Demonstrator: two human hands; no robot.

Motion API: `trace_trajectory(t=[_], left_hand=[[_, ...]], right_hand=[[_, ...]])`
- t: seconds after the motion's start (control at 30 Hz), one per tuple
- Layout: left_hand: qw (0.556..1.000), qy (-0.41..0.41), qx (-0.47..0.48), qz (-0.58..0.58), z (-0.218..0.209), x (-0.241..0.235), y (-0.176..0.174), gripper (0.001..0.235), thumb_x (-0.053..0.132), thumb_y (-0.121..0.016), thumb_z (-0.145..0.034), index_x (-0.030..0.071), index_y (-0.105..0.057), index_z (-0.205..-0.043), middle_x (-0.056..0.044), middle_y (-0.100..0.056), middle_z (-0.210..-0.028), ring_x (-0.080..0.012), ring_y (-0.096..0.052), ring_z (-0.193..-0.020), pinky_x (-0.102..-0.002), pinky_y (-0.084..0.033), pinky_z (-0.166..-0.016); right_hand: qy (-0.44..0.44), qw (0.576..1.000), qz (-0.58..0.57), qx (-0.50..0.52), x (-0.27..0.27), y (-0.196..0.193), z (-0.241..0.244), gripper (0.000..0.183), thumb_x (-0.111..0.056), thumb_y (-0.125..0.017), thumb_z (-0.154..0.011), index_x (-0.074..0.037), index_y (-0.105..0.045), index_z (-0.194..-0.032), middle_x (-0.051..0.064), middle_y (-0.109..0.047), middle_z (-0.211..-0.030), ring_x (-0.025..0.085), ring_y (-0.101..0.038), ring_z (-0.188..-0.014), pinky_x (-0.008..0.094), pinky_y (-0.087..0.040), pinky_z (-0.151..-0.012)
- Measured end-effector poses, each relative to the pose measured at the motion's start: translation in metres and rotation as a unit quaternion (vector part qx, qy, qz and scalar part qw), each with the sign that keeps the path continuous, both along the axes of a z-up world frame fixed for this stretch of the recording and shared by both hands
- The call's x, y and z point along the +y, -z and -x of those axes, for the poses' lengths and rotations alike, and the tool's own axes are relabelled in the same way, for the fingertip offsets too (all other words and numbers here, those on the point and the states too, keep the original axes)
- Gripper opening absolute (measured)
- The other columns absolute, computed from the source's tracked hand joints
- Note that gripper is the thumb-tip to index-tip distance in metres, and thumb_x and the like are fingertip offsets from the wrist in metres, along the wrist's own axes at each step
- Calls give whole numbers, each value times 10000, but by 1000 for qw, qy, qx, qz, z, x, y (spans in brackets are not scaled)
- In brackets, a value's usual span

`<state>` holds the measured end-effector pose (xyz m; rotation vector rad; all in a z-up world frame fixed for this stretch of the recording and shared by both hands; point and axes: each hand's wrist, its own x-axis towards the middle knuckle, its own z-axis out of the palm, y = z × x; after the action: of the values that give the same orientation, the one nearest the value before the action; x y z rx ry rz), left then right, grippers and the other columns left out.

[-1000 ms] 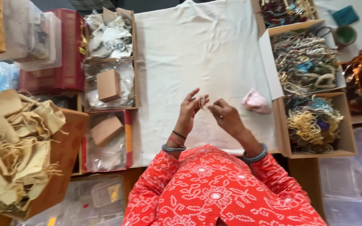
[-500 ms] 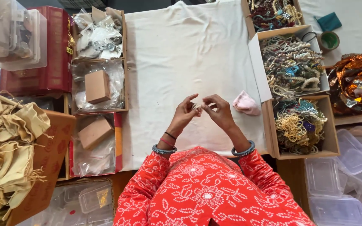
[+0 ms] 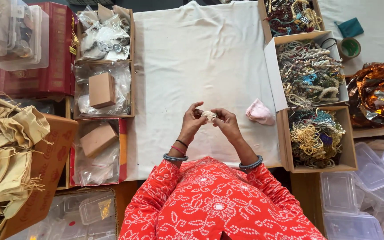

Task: The person cleans a small white jewelry item with a pink cloth on a white cloth-covered table. They then place the item into a small beige drawstring pouch and tie it closed. Finally, they place the pouch into a small clear plastic container and close the lid.

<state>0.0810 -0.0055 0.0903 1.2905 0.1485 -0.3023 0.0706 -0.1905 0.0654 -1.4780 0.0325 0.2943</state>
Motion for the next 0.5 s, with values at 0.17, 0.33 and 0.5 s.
trace_trajectory(t=[0.17, 0.33, 0.5], left_hand=[[999, 0, -11, -47, 0, -8, 13, 583, 0, -660, -844, -20, -521, -1410, -69, -654, -974, -135, -670, -857, -277, -608, -728], [996, -3, 51, -72, -25, -7, 59, 527, 22, -682, -823, -20, -577, -1339, -92, -678, -978, -154, -701, -824, -280, -617, -691], [970, -29, 102, -221, -56, -18, 115, 409, 15, -674, -789, 2, -662, -1197, -107, -725, -852, -209, -711, -722, -330, -587, -656]], right_hand=[[67, 998, -19, 7, 13, 2, -4, 313, 5, -657, -916, 26, -668, -1229, 74, -737, -1074, 93, -708, -877, 248, -605, -724], [103, 993, 50, 26, 16, 53, -21, 283, -17, -693, -879, 1, -690, -1162, 39, -744, -993, 78, -697, -818, 251, -582, -666], [105, 956, 273, -17, 16, 100, -53, 258, -83, -789, -811, -43, -754, -1064, 51, -760, -847, 112, -684, -741, 289, -568, -704]])
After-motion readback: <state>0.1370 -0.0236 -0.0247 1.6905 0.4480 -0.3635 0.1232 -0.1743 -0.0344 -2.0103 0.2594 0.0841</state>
